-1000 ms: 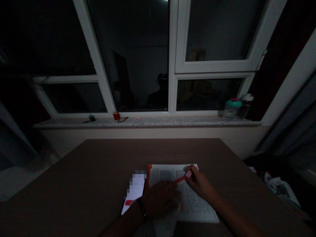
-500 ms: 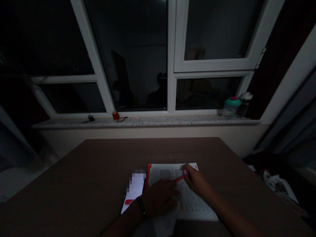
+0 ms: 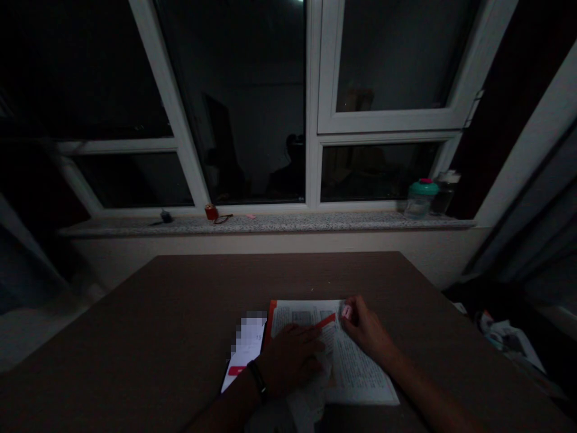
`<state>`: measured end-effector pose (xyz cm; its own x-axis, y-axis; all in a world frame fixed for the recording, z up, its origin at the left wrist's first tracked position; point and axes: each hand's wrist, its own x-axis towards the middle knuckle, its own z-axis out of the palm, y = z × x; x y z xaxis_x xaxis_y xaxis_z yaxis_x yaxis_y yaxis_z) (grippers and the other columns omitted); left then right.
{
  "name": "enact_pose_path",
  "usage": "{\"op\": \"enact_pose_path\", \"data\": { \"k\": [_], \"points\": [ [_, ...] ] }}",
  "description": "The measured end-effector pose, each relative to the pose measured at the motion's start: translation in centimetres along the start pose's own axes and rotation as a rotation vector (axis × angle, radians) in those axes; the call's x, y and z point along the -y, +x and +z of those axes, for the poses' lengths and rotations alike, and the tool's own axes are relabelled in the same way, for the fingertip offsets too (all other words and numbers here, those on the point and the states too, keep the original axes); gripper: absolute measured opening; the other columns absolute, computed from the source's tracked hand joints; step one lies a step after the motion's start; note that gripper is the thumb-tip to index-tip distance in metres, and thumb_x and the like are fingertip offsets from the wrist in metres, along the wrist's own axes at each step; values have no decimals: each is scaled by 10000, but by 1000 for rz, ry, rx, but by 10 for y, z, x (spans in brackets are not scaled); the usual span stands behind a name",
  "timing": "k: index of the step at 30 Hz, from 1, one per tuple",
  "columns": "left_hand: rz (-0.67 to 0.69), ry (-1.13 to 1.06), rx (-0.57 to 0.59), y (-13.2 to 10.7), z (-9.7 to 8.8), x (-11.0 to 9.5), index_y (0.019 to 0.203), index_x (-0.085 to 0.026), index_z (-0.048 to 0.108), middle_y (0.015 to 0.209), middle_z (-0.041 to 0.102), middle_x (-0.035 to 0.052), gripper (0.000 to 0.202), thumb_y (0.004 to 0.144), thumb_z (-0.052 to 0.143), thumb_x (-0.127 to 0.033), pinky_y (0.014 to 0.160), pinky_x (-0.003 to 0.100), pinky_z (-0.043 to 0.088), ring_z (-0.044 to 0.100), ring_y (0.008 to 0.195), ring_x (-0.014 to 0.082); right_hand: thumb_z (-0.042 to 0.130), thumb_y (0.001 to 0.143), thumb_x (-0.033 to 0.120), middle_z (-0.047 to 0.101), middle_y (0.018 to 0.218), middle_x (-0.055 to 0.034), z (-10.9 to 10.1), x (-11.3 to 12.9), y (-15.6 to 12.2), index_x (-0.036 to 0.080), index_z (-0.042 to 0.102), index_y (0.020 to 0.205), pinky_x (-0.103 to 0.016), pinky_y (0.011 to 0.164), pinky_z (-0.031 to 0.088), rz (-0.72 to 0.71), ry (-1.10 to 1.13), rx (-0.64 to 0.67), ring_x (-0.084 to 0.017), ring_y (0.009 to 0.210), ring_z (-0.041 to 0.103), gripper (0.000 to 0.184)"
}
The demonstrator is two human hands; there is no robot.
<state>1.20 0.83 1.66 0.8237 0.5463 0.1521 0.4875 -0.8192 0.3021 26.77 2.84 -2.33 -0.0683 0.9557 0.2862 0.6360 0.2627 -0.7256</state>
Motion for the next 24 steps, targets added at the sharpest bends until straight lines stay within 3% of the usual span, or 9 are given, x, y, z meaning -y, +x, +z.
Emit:
{"op": "enact_pose_path", "data": {
  "k": [6, 10, 14, 17, 19, 24],
  "points": [
    [-86, 24, -11, 0, -4, 1, 1259, -241, 559, 1409, 491, 81, 309, 957, 581, -300, 1039, 435, 361, 497, 1224, 276, 484, 877, 240, 636, 811, -10, 2, 3, -3, 209, 513, 1085, -256, 616, 435, -96, 16, 125, -170, 682, 614, 213],
    [-101, 22, -30, 0, -4, 1, 1252, -243, 560, 1363, 524, 70, 303, 959, 578, -319, 1017, 422, 381, 513, 1183, 276, 492, 877, 216, 636, 936, -48, -1, 4, -2, 210, 549, 1208, -296, 726, 464, -176, -8, 136, -190, 794, 609, 336],
    [-68, 9, -35, 0, -4, 2, 1269, -235, 536, 1361, 544, 74, 303, 985, 547, -340, 1038, 438, 352, 510, 1210, 272, 507, 865, 214, 617, 1075, -85, 0, 1, -1, 214, 495, 1311, -331, 802, 465, -186, -24, 123, -215, 898, 602, 446],
    [-62, -6, -23, 0, -3, 3, 1297, -231, 514, 1396, 521, 85, 325, 988, 536, -329, 1064, 440, 330, 483, 1259, 267, 524, 842, 222, 633, 975, -57, 3, -1, -2, 207, 448, 1300, -309, 723, 462, -94, -28, 111, -205, 800, 609, 465],
    [-66, -9, 0, 0, -2, 3, 1308, -224, 509, 1439, 478, 93, 349, 978, 551, -334, 1083, 452, 314, 453, 1294, 275, 522, 837, 230, 619, 847, -19, 3, -1, -2, 206, 463, 1211, -282, 649, 439, -49, -25, 96, -192, 713, 599, 379],
    [-82, -2, 19, -1, 2, 5, 1335, -209, 491, 1475, 428, 104, 387, 978, 548, -349, 1087, 470, 322, 427, 1309, 292, 506, 824, 230, 590, 733, 16, 1, 1, -1, 220, 499, 1060, -253, 580, 392, -51, -28, 63, -174, 630, 583, 237]
  ]
}}
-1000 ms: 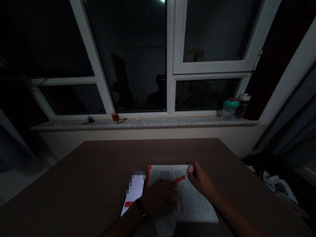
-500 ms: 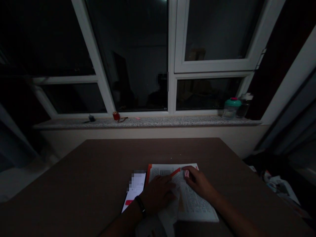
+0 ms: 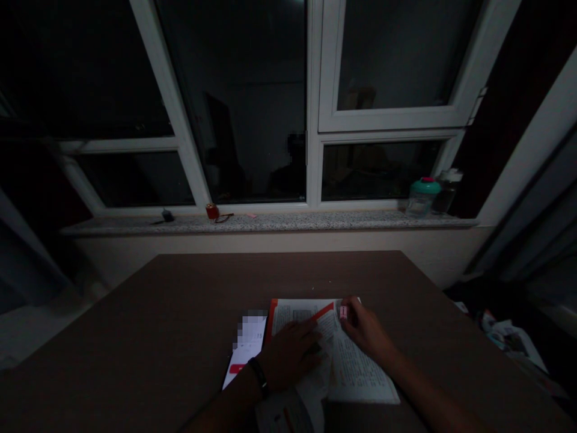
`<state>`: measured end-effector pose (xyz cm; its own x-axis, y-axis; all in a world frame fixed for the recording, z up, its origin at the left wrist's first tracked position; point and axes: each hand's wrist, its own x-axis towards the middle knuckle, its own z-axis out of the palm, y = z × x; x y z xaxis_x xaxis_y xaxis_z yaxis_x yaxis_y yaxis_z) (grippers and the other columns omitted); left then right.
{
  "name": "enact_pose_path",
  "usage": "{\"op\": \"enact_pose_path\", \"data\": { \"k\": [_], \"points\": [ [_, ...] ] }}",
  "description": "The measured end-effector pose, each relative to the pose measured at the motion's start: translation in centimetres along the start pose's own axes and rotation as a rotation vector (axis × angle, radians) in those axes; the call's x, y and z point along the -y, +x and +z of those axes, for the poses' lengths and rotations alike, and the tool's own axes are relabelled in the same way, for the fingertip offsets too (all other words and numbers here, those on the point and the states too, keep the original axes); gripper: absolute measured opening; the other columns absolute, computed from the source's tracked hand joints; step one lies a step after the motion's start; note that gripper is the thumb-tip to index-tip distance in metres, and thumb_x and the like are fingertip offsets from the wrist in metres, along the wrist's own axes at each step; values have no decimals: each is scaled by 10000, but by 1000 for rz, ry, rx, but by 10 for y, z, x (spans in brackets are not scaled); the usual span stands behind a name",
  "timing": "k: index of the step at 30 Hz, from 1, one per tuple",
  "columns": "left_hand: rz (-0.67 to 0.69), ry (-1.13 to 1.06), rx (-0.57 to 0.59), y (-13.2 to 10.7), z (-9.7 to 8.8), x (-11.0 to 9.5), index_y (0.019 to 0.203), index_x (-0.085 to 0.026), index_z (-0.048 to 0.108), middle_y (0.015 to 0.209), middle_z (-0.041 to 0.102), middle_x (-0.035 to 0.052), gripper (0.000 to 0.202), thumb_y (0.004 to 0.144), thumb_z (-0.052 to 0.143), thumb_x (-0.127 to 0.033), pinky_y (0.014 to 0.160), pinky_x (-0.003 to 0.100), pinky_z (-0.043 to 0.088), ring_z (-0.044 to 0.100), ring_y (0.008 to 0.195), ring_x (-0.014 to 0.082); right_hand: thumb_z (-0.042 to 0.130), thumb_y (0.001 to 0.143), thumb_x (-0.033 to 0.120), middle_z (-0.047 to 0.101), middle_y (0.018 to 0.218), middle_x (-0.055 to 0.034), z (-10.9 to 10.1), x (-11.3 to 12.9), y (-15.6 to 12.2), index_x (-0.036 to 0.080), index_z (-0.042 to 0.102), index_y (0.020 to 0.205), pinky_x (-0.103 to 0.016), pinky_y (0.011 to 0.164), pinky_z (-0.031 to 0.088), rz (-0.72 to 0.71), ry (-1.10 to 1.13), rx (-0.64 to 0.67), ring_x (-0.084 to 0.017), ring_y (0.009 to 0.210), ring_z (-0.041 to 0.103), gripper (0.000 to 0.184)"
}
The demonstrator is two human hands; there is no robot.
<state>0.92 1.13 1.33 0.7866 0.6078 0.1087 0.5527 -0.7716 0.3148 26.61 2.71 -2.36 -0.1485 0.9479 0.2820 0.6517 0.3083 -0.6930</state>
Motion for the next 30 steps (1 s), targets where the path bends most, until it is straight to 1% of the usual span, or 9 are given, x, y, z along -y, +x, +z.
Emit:
{"op": "enact_pose_path", "data": {
  "k": [3, 6, 9, 13, 17, 21, 24, 26, 30],
  "points": [
    [8, -11, -8, 0, -1, -1, 1338, -212, 485, 1446, 454, 103, 399, 978, 545, -372, 1072, 459, 345, 443, 1284, 291, 503, 816, 237, 599, 739, 13, 0, 1, 1, 222, 498, 1084, -256, 584, 396, 16, -20, -8, -181, 637, 593, 269],
    [-6, -9, -11, 1, -5, -4, 1323, -218, 492, 1412, 490, 92, 371, 979, 544, -345, 1060, 459, 354, 439, 1277, 291, 501, 815, 237, 587, 724, 22, 1, 0, 2, 223, 480, 1094, -251, 568, 388, 35, -31, -14, -174, 607, 579, 280],
    [-10, -18, 3, 2, -7, -5, 1294, -231, 509, 1378, 520, 83, 331, 981, 539, -337, 1049, 455, 362, 446, 1267, 285, 503, 813, 216, 571, 712, 25, 3, -2, 2, 224, 509, 985, -245, 575, 382, -20, -37, -25, -160, 604, 560, 172],
    [18, -48, 4, 1, -6, -5, 1300, -254, 508, 1409, 481, 74, 349, 966, 565, -341, 1029, 435, 388, 473, 1245, 277, 497, 828, 208, 576, 728, 16, 3, -2, 3, 219, 525, 861, -238, 571, 371, -71, -38, -21, -145, 600, 534, 45],
    [48, -90, -2, -1, -6, -2, 1326, -260, 500, 1400, 495, 68, 385, 955, 582, -324, 1052, 416, 371, 452, 1275, 266, 492, 843, 218, 567, 696, 20, 3, 0, 2, 216, 527, 831, -232, 561, 372, -65, -7, -23, -142, 589, 532, 37],
    [67, -98, 27, -2, -10, 0, 1352, -255, 492, 1408, 500, 64, 409, 960, 567, -345, 1093, 431, 325, 404, 1322, 269, 514, 838, 250, 559, 658, 18, 1, 4, 2, 216, 518, 776, -236, 555, 373, -39, -4, -40, -150, 590, 539, 71],
    [120, -113, 31, -2, -12, 2, 1392, -233, 455, 1458, 446, 79, 480, 962, 552, -422, 1109, 427, 309, 371, 1351, 276, 520, 837, 276, 555, 642, 18, -1, 6, 1, 218, 506, 751, -238, 547, 371, -25, 8, -71, -151, 577, 535, 104],
    [163, -129, 34, -2, -12, 3, 1421, -220, 421, 1477, 421, 91, 568, 945, 558, -498, 1120, 424, 294, 348, 1367, 284, 523, 834, 284, 552, 634, 19, -2, 6, 0, 219, 502, 745, -238, 543, 371, -26, 25, -80, -151, 571, 531, 113],
    [238, -179, 64, -2, -13, 4, 1459, -189, 374, 1485, 409, 122, 755, 873, 609, -602, 1162, 450, 195, 306, 1394, 306, 534, 822, 266, 553, 642, 23, 0, 6, 0, 217, 503, 750, -235, 551, 376, -14, 33, -59, -148, 578, 533, 92]
  ]
}}
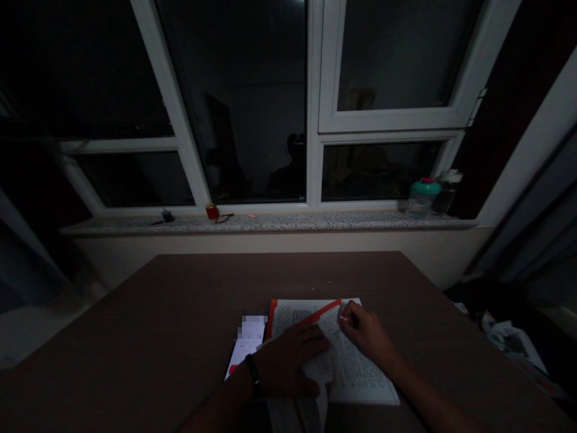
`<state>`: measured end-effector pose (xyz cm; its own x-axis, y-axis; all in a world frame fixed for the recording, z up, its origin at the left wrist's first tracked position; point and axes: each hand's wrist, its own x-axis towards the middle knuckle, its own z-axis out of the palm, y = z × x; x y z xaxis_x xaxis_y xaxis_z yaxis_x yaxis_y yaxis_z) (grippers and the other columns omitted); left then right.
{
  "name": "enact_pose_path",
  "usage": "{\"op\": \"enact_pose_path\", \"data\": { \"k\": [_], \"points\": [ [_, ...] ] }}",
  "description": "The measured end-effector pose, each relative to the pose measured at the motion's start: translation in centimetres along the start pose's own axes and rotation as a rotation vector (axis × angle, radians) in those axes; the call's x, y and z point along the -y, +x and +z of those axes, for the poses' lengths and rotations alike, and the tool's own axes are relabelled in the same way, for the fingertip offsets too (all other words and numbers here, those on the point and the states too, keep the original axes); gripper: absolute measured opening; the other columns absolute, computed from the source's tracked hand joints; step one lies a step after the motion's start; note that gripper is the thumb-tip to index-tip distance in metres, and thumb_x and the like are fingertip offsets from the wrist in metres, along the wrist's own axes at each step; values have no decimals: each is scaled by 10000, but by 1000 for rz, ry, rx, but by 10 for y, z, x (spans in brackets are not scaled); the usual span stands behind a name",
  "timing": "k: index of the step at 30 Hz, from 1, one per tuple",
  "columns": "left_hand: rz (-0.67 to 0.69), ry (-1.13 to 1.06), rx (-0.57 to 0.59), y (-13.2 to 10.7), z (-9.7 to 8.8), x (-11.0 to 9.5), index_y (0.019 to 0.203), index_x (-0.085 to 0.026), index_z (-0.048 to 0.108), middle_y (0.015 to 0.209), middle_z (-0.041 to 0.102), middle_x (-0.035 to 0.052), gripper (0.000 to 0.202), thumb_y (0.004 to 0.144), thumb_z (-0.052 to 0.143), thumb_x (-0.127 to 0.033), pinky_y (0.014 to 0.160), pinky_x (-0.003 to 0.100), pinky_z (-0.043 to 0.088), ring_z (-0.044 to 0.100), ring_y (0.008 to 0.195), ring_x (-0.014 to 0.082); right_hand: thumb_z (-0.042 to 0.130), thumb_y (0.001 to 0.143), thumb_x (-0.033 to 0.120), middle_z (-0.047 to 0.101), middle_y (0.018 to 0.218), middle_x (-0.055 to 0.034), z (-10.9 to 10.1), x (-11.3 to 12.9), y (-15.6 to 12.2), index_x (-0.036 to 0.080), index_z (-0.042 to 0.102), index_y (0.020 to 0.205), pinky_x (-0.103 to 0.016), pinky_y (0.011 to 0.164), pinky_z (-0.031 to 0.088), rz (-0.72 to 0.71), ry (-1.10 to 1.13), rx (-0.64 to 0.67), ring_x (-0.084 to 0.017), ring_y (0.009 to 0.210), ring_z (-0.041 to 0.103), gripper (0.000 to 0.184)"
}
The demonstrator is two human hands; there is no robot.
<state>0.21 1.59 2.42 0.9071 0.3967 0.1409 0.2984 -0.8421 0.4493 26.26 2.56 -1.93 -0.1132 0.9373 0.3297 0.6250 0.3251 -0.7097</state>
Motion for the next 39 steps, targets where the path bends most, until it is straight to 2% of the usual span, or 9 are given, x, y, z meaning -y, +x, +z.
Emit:
{"op": "enact_pose_path", "data": {
  "k": [3, 6, 13, 17, 21, 25, 33, 39],
  "points": [
    [4, -38, 37, 0, -2, 2, 1483, -191, 339, 1514, 364, 133, 906, 780, 682, -648, 1163, 485, 162, 296, 1398, 337, 527, 822, 245, 547, 649, 26, 2, -2, 1, 217, 503, 758, -233, 553, 372, -3, -12, 15, -146, 584, 532, 74],
    [17, -47, 92, 0, -3, 5, 1489, -175, 326, 1529, 330, 154, 998, 705, 748, -624, 1152, 514, 170, 298, 1391, 369, 523, 822, 235, 540, 651, 28, 4, -5, 3, 217, 491, 758, -231, 548, 365, -13, -23, 31, -141, 574, 522, 74],
    [-27, -4, 45, 2, 8, 14, 1494, -199, 287, 1504, 379, 138, 881, 731, 724, -264, 1145, 458, 238, 337, 1384, 314, 564, 784, 195, 527, 640, 41, 4, -8, 0, 219, 454, 741, -217, 534, 350, -28, 29, 135, -131, 571, 498, 120],
    [-29, 0, 39, 1, 12, 17, 1489, -213, 294, 1504, 384, 116, 878, 724, 724, -231, 1145, 442, 253, 353, 1374, 308, 562, 788, 187, 527, 648, 42, 4, -7, -1, 219, 454, 743, -214, 534, 352, -29, 64, 185, -129, 578, 493, 121],
    [-38, 37, 57, -1, 13, 20, 1482, -185, 303, 1515, 366, 125, 902, 688, 731, -188, 1158, 430, 225, 323, 1391, 300, 562, 798, 200, 499, 621, 51, 4, -10, 3, 220, 446, 743, -220, 530, 339, -7, 45, 121, -129, 563, 477, 130],
    [-23, 39, 50, 0, 13, 21, 1465, -199, 335, 1497, 397, 117, 844, 713, 718, -212, 1161, 427, 216, 341, 1383, 285, 572, 793, 203, 506, 625, 49, 5, -12, 4, 220, 448, 752, -222, 531, 343, 12, 49, 110, -130, 563, 479, 132],
    [30, -5, 45, 2, 8, 19, 1452, -202, 364, 1482, 413, 122, 833, 715, 745, -279, 1142, 430, 252, 355, 1373, 295, 572, 765, 151, 522, 654, 49, 6, -7, -8, 217, 444, 729, -205, 540, 350, -30, 100, 224, -119, 586, 484, 149],
    [61, -30, 56, 2, 3, 18, 1429, -200, 403, 1479, 411, 150, 793, 750, 732, -443, 1130, 489, 246, 364, 1365, 331, 578, 782, 177, 500, 626, 53, 7, -12, -3, 220, 435, 730, -211, 528, 332, 7, 71, 153, -123, 568, 461, 158]
  ]
}}
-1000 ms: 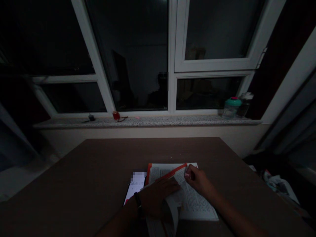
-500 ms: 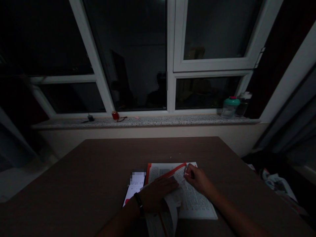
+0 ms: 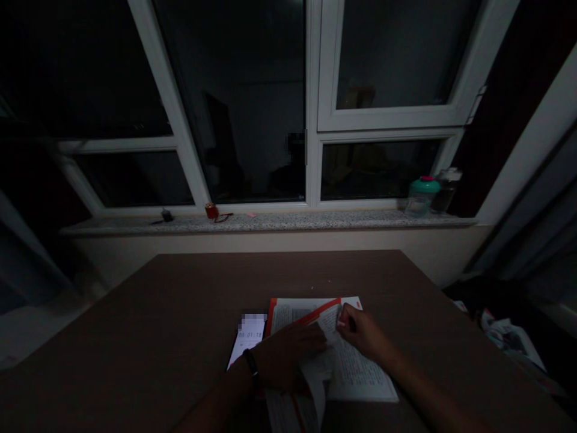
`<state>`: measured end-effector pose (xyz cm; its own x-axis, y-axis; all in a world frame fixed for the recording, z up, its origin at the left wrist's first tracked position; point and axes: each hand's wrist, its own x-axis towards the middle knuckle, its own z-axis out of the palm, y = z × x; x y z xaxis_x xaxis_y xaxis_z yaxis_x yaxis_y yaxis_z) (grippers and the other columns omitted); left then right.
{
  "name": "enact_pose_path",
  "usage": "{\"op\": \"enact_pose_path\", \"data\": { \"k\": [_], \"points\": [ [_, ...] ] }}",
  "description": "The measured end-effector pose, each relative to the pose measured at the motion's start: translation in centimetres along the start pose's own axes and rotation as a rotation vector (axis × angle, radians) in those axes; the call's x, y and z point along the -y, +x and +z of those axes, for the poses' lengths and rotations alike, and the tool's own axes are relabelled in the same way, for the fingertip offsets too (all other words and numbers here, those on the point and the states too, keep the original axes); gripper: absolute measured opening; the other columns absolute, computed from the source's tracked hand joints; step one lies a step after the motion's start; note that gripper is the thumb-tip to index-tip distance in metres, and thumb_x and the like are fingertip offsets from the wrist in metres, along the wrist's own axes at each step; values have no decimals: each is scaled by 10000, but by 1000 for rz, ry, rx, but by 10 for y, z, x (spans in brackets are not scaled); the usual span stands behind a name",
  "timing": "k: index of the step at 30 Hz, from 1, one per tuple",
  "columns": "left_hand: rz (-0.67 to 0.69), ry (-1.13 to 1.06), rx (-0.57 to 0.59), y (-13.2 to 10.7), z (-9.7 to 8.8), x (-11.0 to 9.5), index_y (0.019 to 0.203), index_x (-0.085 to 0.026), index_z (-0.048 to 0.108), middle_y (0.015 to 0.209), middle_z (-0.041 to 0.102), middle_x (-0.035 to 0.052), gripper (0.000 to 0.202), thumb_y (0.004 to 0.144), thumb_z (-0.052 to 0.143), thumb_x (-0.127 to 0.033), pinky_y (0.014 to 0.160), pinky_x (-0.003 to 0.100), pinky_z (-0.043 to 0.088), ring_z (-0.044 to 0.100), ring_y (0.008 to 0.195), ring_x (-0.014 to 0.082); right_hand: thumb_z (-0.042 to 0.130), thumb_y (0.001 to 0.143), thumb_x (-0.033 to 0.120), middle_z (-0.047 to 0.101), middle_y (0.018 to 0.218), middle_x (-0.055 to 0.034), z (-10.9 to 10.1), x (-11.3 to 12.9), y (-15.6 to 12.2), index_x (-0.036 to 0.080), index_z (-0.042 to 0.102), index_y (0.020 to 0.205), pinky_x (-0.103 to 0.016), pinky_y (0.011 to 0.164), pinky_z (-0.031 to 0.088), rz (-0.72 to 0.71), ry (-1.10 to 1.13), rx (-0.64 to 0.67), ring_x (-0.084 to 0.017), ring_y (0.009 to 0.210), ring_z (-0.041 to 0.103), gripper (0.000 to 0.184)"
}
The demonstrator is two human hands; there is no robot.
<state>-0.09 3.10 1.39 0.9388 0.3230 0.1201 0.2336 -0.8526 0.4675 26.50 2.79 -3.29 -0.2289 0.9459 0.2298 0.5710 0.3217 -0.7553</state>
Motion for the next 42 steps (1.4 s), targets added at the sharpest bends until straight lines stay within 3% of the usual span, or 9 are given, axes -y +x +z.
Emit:
{"op": "enact_pose_path", "data": {
  "k": [4, 13, 22, 28, 36, 42],
  "points": [
    [10, 25, -16, 1, -1, -2, 1403, -201, 439, 1456, 430, 149, 788, 742, 743, -504, 1101, 477, 305, 403, 1329, 340, 575, 797, 191, 490, 635, 51, -1, -1, 1, 222, 422, 717, -215, 539, 339, -11, -1, -14, -125, 579, 458, 175],
    [6, 54, -77, 1, 6, 3, 1378, -246, 477, 1385, 475, 126, 793, 696, 796, -496, 1022, 463, 400, 477, 1232, 345, 575, 751, 118, 536, 661, 49, -1, 10, -11, 214, 450, 721, -198, 534, 341, -26, 31, 100, -116, 586, 490, 160],
    [-120, -8, -3, -6, -8, -8, 1419, -270, 457, 1451, 460, 100, 739, 787, 717, -551, 1106, 481, 297, 393, 1341, 329, 590, 792, 202, 522, 634, 49, 2, 3, -3, 219, 443, 728, -213, 535, 344, 24, 6, 14, -125, 581, 486, 161],
    [-70, -25, -30, -5, -9, -11, 1412, -245, 468, 1423, 488, 114, 662, 858, 645, -563, 1093, 453, 321, 433, 1312, 306, 569, 778, 165, 494, 632, 56, 3, 5, -8, 217, 439, 718, -203, 513, 321, 1, 40, 90, -113, 563, 452, 152],
    [-92, 26, -21, -5, -5, -8, 1387, -214, 501, 1435, 473, 133, 695, 806, 697, -540, 1088, 490, 330, 413, 1327, 325, 608, 751, 140, 500, 642, 63, 6, 4, -14, 216, 438, 716, -190, 515, 313, -27, 53, 144, -104, 575, 450, 189],
    [-83, 95, -3, -6, 1, 1, 1454, -206, 402, 1491, 409, 120, 817, 747, 753, -417, 1146, 478, 223, 346, 1375, 319, 577, 802, 199, 525, 644, 47, 0, 5, -5, 217, 464, 746, -216, 538, 348, -14, -16, 26, -125, 575, 488, 127]
  ]
}}
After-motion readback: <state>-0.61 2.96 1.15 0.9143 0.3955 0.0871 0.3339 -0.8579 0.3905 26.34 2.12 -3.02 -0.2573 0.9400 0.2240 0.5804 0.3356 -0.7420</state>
